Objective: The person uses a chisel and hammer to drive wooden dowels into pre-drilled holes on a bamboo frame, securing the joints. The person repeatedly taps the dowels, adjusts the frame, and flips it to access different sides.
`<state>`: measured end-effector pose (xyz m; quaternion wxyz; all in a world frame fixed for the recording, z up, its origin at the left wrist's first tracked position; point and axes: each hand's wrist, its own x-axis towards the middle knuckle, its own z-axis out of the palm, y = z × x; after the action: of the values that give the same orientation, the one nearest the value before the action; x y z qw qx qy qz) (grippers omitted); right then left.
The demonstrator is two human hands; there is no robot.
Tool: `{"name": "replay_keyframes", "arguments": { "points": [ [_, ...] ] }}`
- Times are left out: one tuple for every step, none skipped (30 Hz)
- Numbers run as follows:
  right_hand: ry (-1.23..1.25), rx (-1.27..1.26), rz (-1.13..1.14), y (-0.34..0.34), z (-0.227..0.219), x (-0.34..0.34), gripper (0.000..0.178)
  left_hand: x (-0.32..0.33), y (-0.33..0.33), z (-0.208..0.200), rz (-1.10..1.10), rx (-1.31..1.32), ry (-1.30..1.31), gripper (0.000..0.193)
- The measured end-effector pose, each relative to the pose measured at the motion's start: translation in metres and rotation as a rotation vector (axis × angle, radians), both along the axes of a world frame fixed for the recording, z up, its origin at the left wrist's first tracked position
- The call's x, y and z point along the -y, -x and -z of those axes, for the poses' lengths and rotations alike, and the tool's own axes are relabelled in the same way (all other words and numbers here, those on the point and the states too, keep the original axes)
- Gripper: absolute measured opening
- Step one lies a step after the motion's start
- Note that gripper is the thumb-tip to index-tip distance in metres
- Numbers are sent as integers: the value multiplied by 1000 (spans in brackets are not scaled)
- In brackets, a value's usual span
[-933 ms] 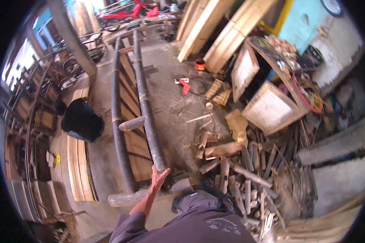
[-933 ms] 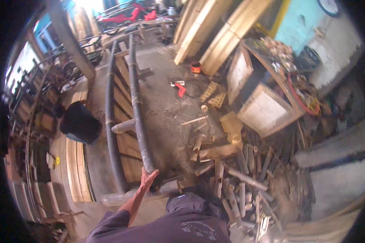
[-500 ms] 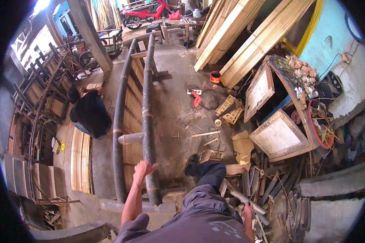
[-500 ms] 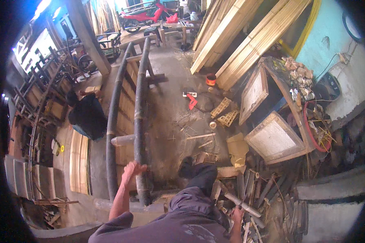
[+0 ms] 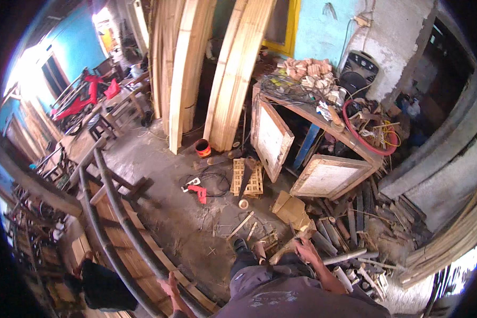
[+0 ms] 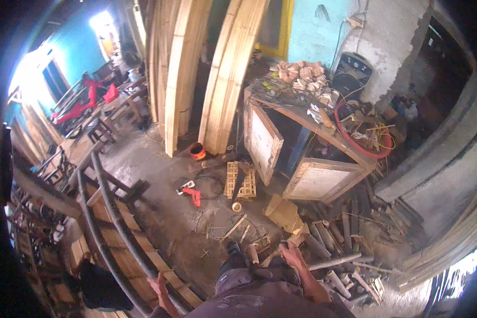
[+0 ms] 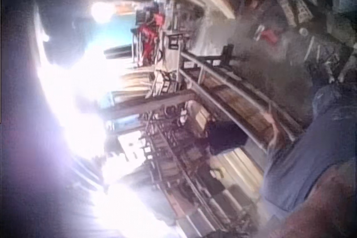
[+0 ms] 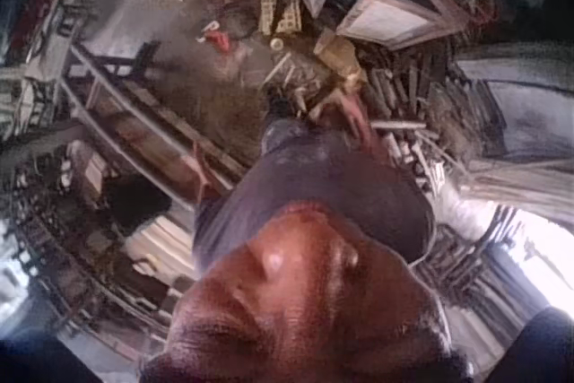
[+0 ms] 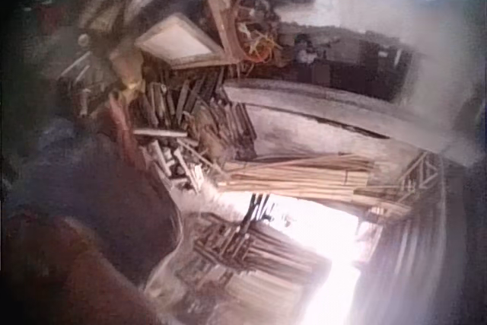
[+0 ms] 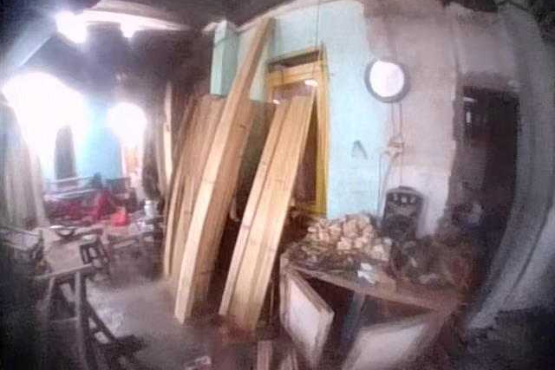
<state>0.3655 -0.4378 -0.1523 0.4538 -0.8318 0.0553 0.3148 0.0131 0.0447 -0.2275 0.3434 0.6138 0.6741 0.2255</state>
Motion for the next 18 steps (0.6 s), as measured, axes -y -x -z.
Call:
{"name": "replay_keyframes", "arguments": {
  "points": [
    [-49,-27,15,-8,-31,-21,43,1,-1,4,10,-25,35,55],
    [-28,10,37,-16,-32,-29,45,1,-8,5,20,-42,71,59],
    [-6,45,68,-24,-23,-35,47,8,-26,-11,46,-74,64,60],
    [12,83,84,-35,-13,-43,50,21,-43,-39,58,-102,52,62],
    [60,346,53,-52,1,-53,51,24,-50,-57,48,-131,34,64],
    [124,609,45,-69,16,-51,53,16,-56,-50,80,-142,36,67],
    [159,873,-4,-88,26,-64,55,13,-41,-39,64,-154,27,70],
    [215,1006,-30,-111,12,-79,46,10,-29,-28,55,-167,18,72],
    [268,1136,-48,-141,-8,-96,38,2,-14,-11,117,-92,-43,76],
    [362,1122,-3,-168,-19,-104,42,-10,2,8,190,-17,-97,80],
    [463,1109,40,-198,-28,-106,46,-21,3,17,266,62,-145,85],
    [529,1169,52,-235,-21,-99,49,-29,-8,17,250,-20,-123,82],
    [569,1242,52,-276,-19,-101,52,-32,-9,16,208,-97,-111,80],
    [567,1013,65,-311,-43,-117,51,-28,-6,9,145,-195,-91,77],
    [566,786,64,-345,-69,-135,50,-22,-4,2,75,-292,-66,75],
    [594,824,54,-386,-73,-129,51,-11,-19,-9,14,-373,-26,72],
    [613,867,22,-426,-81,-128,53,8,-34,-18,-68,-455,27,70],
    [583,865,10,-455,-88,-124,52,15,-55,-27,-92,-579,-52,71]
  ]
}}
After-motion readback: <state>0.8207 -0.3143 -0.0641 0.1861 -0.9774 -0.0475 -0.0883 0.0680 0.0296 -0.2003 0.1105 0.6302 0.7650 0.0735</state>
